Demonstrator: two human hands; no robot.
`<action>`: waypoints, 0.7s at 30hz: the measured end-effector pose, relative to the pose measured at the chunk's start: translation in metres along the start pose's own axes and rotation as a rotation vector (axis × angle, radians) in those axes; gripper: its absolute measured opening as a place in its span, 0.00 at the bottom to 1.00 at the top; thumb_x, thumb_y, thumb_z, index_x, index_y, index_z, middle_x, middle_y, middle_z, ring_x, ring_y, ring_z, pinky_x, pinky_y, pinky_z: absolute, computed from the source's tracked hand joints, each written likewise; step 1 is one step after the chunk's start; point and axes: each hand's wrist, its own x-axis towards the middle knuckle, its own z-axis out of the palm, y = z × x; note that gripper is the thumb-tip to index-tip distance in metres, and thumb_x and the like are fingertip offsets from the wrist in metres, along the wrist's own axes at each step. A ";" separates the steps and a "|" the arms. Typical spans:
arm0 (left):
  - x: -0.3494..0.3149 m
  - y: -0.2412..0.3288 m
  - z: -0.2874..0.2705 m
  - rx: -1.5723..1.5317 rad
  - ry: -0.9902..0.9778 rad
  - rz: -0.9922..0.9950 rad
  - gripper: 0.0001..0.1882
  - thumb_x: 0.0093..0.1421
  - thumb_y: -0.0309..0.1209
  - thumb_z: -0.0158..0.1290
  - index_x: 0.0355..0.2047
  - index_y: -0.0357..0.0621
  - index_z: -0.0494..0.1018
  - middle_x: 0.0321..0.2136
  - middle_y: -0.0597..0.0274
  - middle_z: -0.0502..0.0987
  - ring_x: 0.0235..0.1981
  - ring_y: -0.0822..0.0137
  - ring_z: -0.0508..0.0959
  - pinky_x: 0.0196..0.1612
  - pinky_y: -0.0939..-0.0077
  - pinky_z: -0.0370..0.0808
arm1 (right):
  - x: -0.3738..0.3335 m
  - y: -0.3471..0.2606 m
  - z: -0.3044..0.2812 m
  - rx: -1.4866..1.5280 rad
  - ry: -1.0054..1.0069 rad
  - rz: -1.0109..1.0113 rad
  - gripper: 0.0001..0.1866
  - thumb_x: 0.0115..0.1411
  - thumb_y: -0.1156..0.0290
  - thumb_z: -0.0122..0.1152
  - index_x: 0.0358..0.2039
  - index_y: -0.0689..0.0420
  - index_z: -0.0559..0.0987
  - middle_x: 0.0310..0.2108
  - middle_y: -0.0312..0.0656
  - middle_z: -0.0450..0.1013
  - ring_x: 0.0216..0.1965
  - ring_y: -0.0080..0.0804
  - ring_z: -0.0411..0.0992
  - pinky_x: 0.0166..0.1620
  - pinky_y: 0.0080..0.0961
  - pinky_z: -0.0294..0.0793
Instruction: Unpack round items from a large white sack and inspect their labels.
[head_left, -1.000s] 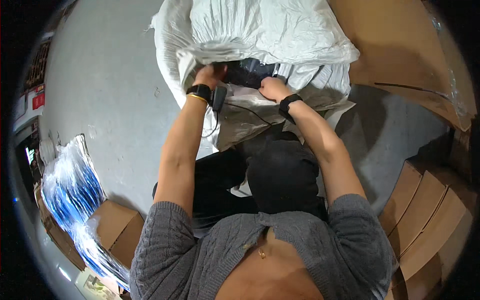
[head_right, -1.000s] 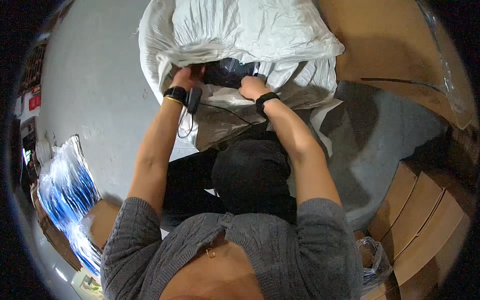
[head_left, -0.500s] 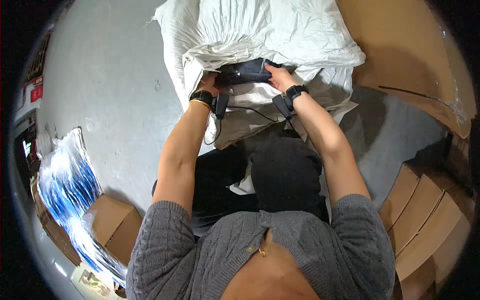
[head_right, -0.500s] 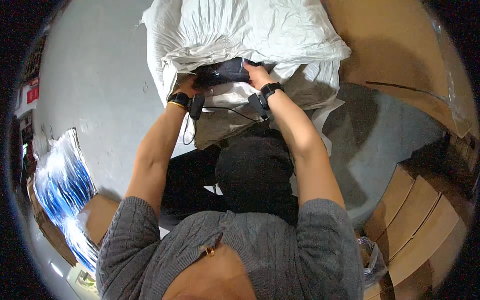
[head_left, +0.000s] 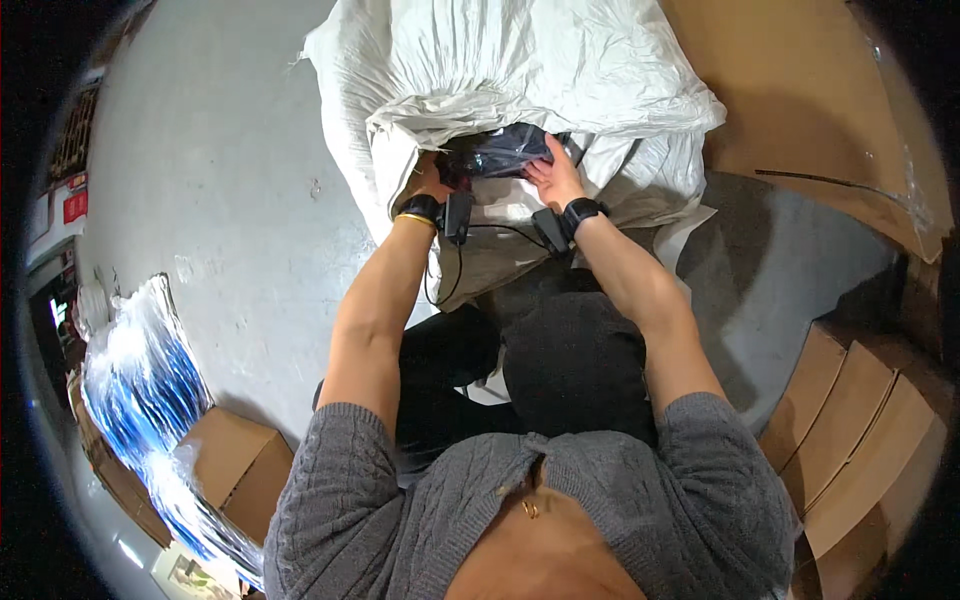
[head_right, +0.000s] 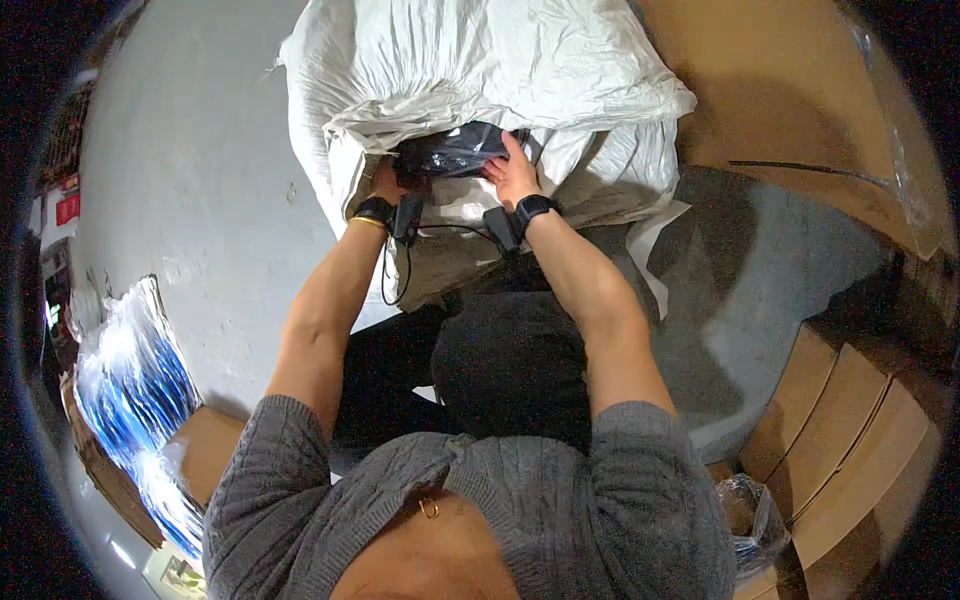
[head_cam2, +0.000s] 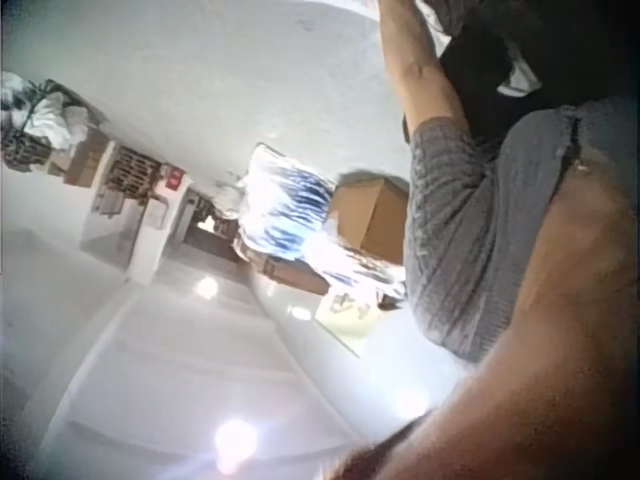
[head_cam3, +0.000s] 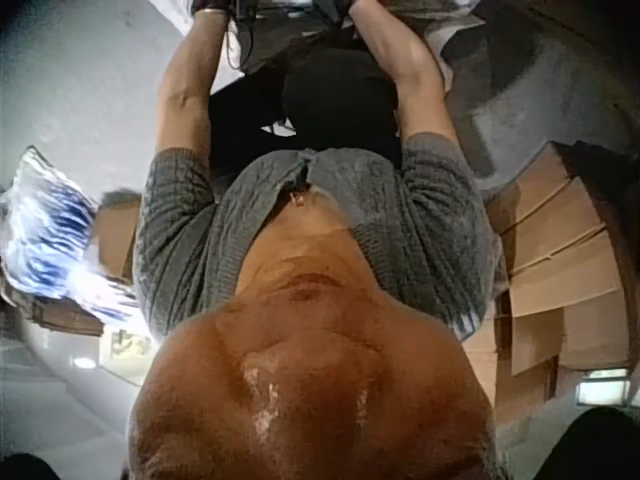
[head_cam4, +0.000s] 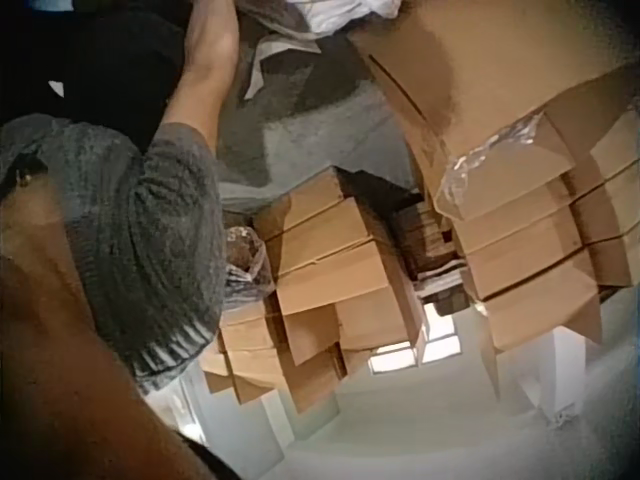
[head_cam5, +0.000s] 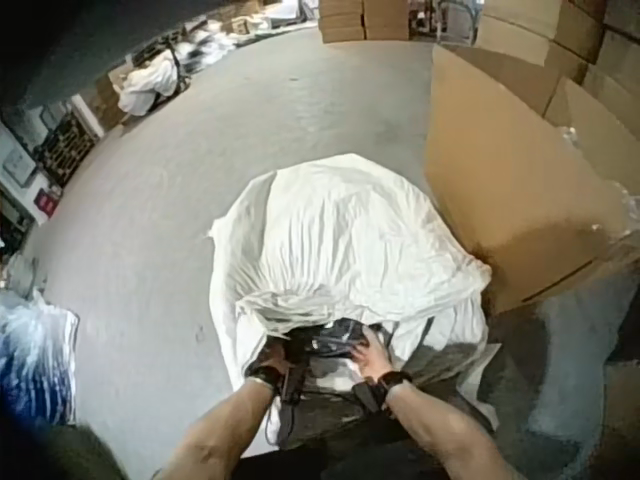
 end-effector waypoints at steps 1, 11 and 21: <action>0.000 0.001 0.000 0.027 -0.069 0.026 0.32 0.47 0.49 0.54 0.50 0.47 0.67 0.50 0.56 0.69 0.51 0.55 0.68 0.55 0.65 0.64 | -0.004 -0.003 0.002 0.003 -0.084 -0.010 0.27 0.51 0.52 0.61 0.43 0.59 0.69 0.38 0.45 0.67 0.40 0.38 0.65 0.47 0.34 0.65; 0.000 0.043 -0.027 -0.275 0.067 -0.331 0.33 0.39 0.41 0.62 0.47 0.46 0.68 0.44 0.58 0.73 0.46 0.62 0.71 0.51 0.70 0.68 | -0.025 -0.050 -0.017 -0.202 -0.318 -0.027 0.22 0.58 0.57 0.54 0.47 0.59 0.68 0.42 0.48 0.70 0.44 0.36 0.68 0.48 0.37 0.68; -0.043 0.171 -0.239 -0.085 0.146 -0.076 0.45 0.38 0.39 0.67 0.53 0.34 0.57 0.39 0.46 0.72 0.44 0.50 0.72 0.47 0.63 0.70 | -0.121 -0.078 0.087 -0.074 -0.509 -0.258 0.06 0.51 0.77 0.58 0.31 0.60 0.77 0.31 0.37 0.74 0.34 0.27 0.72 0.39 0.24 0.69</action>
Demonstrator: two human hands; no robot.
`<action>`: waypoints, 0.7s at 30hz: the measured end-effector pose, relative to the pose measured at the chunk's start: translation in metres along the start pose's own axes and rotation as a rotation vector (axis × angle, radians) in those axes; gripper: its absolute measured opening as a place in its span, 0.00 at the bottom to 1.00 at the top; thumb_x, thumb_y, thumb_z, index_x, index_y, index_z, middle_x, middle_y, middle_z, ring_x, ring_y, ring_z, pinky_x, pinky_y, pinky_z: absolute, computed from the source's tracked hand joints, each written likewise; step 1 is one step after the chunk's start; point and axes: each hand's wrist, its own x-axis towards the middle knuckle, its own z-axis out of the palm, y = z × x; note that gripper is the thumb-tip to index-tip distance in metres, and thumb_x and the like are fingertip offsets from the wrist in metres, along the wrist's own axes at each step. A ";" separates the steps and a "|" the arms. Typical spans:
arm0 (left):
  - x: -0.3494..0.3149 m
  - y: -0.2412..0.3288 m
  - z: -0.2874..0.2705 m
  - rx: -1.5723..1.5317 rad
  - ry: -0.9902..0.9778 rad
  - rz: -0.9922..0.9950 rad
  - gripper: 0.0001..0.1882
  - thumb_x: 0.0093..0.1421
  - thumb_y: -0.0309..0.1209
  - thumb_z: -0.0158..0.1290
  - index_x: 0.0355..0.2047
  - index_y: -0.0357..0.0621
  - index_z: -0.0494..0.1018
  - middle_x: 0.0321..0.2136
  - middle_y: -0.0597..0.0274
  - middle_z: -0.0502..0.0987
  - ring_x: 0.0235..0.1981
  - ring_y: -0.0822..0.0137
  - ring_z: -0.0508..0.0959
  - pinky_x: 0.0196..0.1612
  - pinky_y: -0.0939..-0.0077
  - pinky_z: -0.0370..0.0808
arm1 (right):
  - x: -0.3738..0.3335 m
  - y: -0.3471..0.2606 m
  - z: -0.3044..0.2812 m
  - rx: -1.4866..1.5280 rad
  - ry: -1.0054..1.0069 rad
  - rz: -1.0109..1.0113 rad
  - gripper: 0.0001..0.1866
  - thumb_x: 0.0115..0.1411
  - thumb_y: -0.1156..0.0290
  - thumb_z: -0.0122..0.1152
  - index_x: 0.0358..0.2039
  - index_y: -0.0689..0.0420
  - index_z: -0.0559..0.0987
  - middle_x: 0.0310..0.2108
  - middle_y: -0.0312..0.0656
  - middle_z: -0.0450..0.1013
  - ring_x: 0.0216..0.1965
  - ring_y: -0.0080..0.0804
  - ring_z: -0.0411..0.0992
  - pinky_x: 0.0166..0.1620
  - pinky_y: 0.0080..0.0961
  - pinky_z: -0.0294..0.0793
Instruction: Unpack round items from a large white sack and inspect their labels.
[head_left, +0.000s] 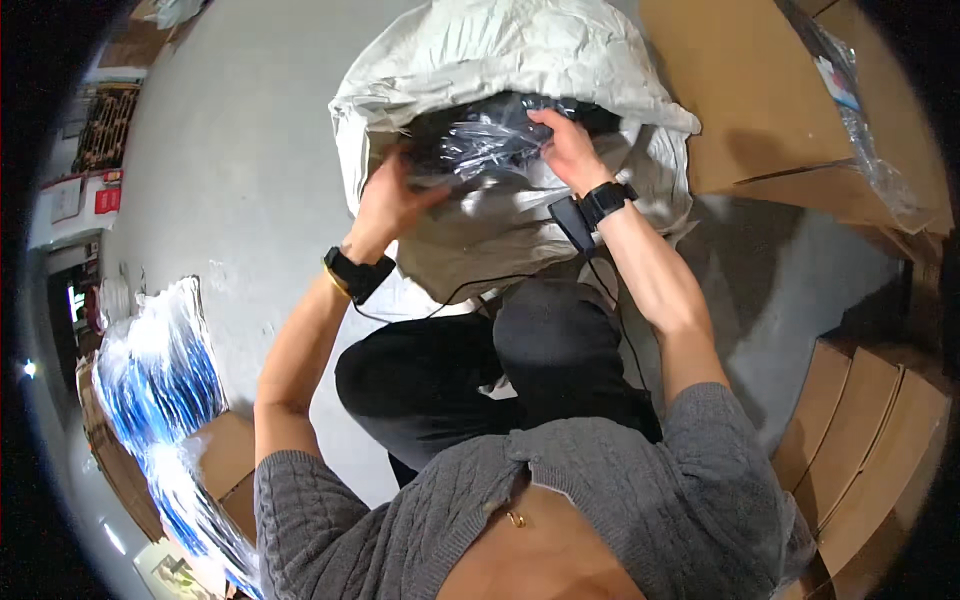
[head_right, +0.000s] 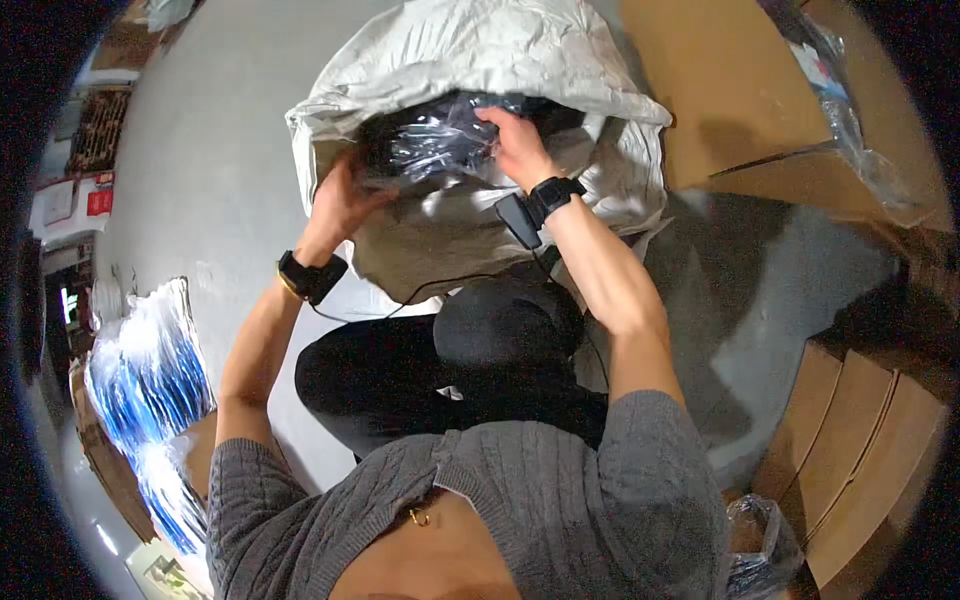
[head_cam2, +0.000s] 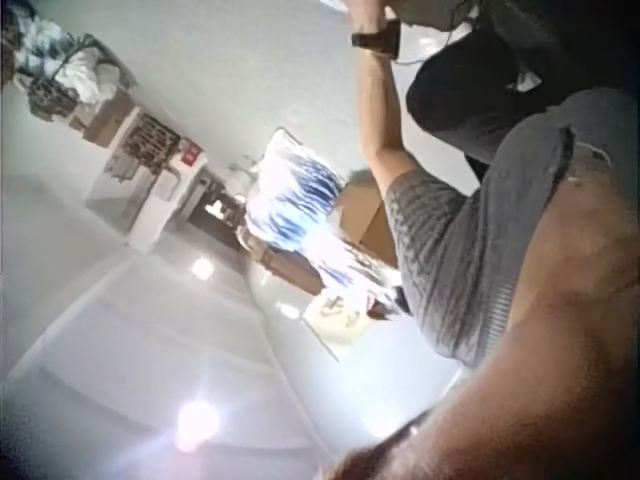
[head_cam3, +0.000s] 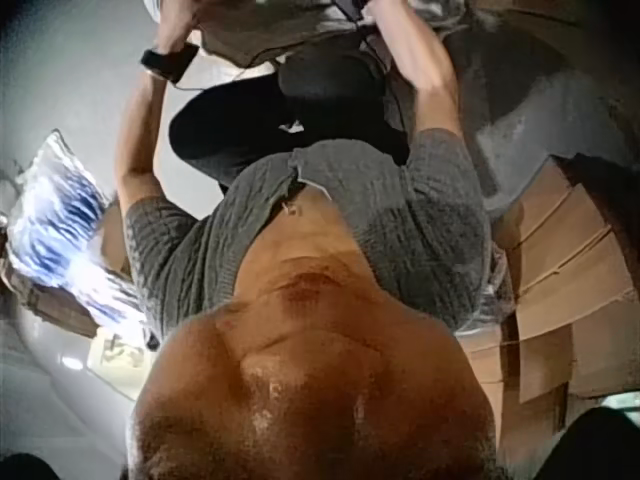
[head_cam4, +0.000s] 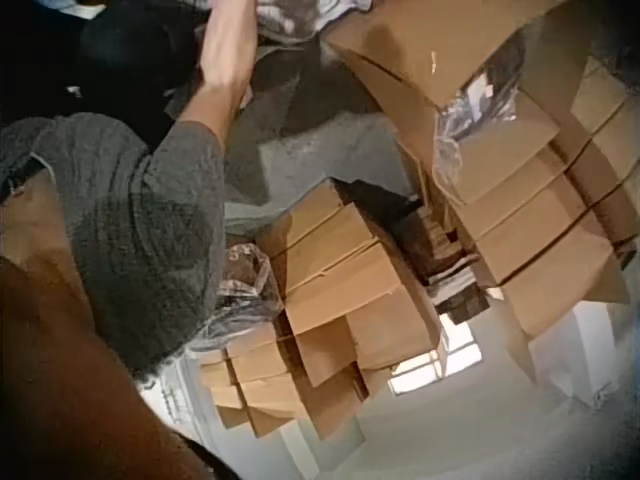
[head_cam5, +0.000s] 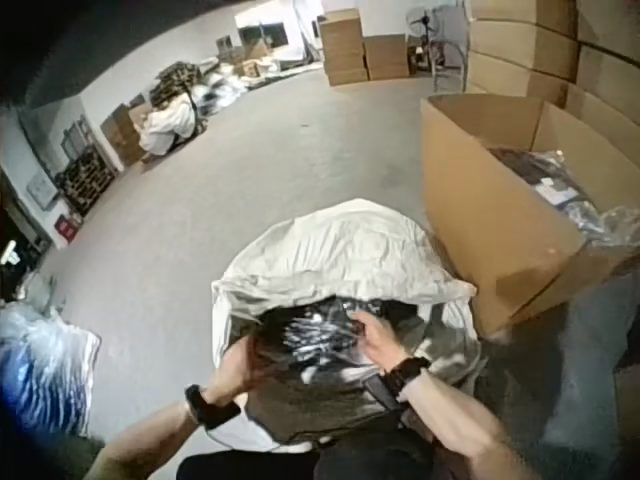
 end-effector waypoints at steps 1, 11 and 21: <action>0.000 0.020 -0.009 0.007 -0.028 -0.071 0.45 0.38 0.39 0.67 0.53 0.34 0.57 0.39 0.46 0.72 0.44 0.50 0.72 0.47 0.63 0.70 | -0.015 -0.006 0.018 0.001 -0.069 -0.018 0.06 0.51 0.77 0.58 0.31 0.60 0.77 0.31 0.37 0.74 0.34 0.27 0.72 0.39 0.24 0.69; 0.046 0.104 -0.110 -0.181 0.315 0.231 0.20 0.45 0.30 0.60 0.40 0.41 0.70 0.30 0.50 0.78 0.34 0.57 0.78 0.37 0.69 0.73 | -0.141 -0.129 0.110 -0.389 -0.743 -0.564 0.21 0.62 0.65 0.46 0.52 0.64 0.62 0.42 0.54 0.70 0.39 0.45 0.74 0.42 0.33 0.76; 0.078 0.198 -0.200 0.023 -0.012 0.466 0.20 0.53 0.23 0.56 0.47 0.38 0.68 0.38 0.66 0.76 0.37 0.77 0.73 0.43 0.78 0.71 | -0.201 -0.157 -0.088 -0.220 -0.209 -0.071 0.41 0.57 0.45 0.50 0.55 0.69 0.54 0.50 0.62 0.63 0.47 0.48 0.69 0.49 0.40 0.70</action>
